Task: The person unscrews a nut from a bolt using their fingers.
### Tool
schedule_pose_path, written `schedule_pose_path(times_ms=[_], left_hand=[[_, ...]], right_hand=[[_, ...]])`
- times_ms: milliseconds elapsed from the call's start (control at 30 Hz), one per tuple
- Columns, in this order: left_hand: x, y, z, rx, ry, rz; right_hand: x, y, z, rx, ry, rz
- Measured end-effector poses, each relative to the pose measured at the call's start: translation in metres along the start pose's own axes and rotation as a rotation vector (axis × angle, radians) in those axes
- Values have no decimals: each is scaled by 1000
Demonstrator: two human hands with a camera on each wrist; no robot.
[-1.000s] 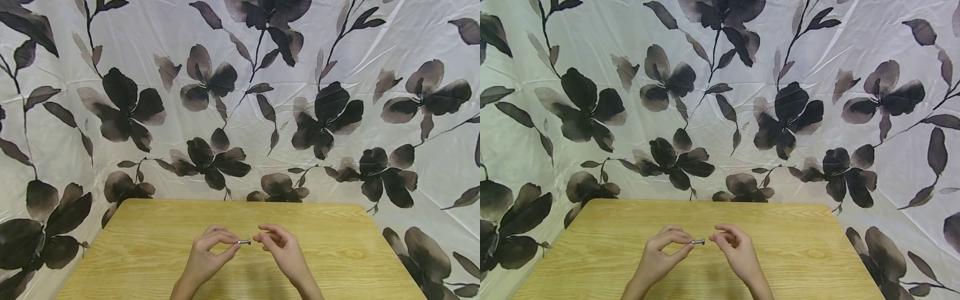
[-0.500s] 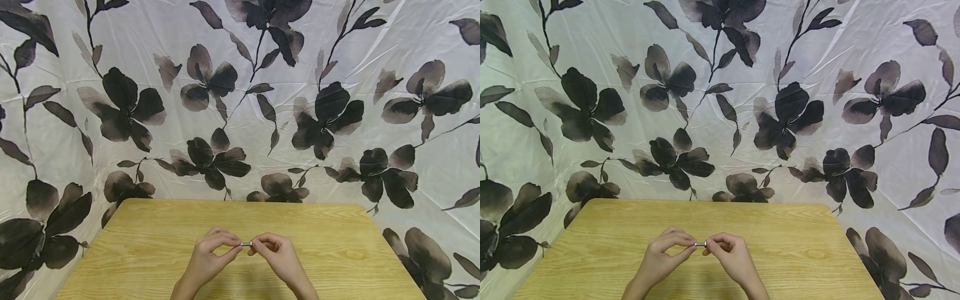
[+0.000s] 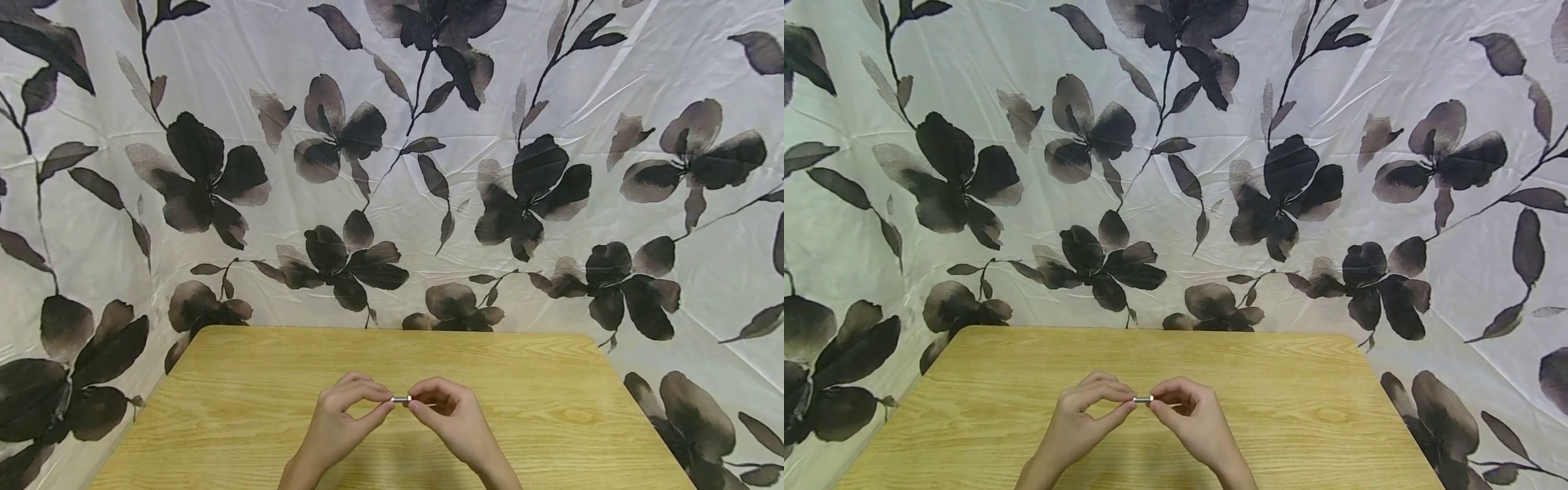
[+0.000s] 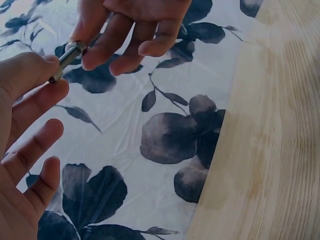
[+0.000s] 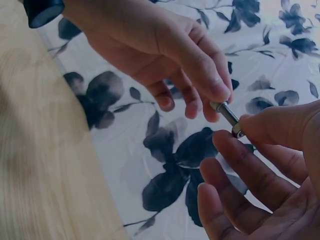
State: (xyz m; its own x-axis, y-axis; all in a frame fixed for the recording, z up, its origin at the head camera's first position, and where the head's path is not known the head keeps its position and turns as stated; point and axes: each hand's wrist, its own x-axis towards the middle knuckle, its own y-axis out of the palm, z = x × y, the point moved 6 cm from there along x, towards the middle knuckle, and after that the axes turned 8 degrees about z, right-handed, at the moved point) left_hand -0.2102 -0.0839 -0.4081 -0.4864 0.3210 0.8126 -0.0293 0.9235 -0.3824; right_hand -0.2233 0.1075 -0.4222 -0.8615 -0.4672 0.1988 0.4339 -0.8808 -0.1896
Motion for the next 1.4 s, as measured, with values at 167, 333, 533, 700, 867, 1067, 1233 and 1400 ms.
schedule_pose_path(times_ms=[167, 333, 533, 700, 867, 1067, 1233, 1400], left_hand=[[-1, 0, 1, -13, -27, 6], [-2, 0, 2, -17, -41, 7], [-2, 1, 2, -19, -69, 2], [-2, 0, 3, -20, -83, -6], [-2, 0, 3, -14, -72, -13], [-1, 0, 1, 17, -34, -19], [0, 1, -1, 39, -19, -15], [0, 2, -2, 45, -9, -6]], right_hand=[[0, 1, 2, -6, -40, 15], [0, 1, 2, 5, -80, 25], [0, -2, 4, 17, -110, 6], [1, -9, 2, 25, -42, -74], [1, -13, -4, 46, 79, -135], [2, -10, -7, 8, 129, -95], [2, -5, -10, 0, 157, -60], [2, -2, -9, -9, 148, -55]])
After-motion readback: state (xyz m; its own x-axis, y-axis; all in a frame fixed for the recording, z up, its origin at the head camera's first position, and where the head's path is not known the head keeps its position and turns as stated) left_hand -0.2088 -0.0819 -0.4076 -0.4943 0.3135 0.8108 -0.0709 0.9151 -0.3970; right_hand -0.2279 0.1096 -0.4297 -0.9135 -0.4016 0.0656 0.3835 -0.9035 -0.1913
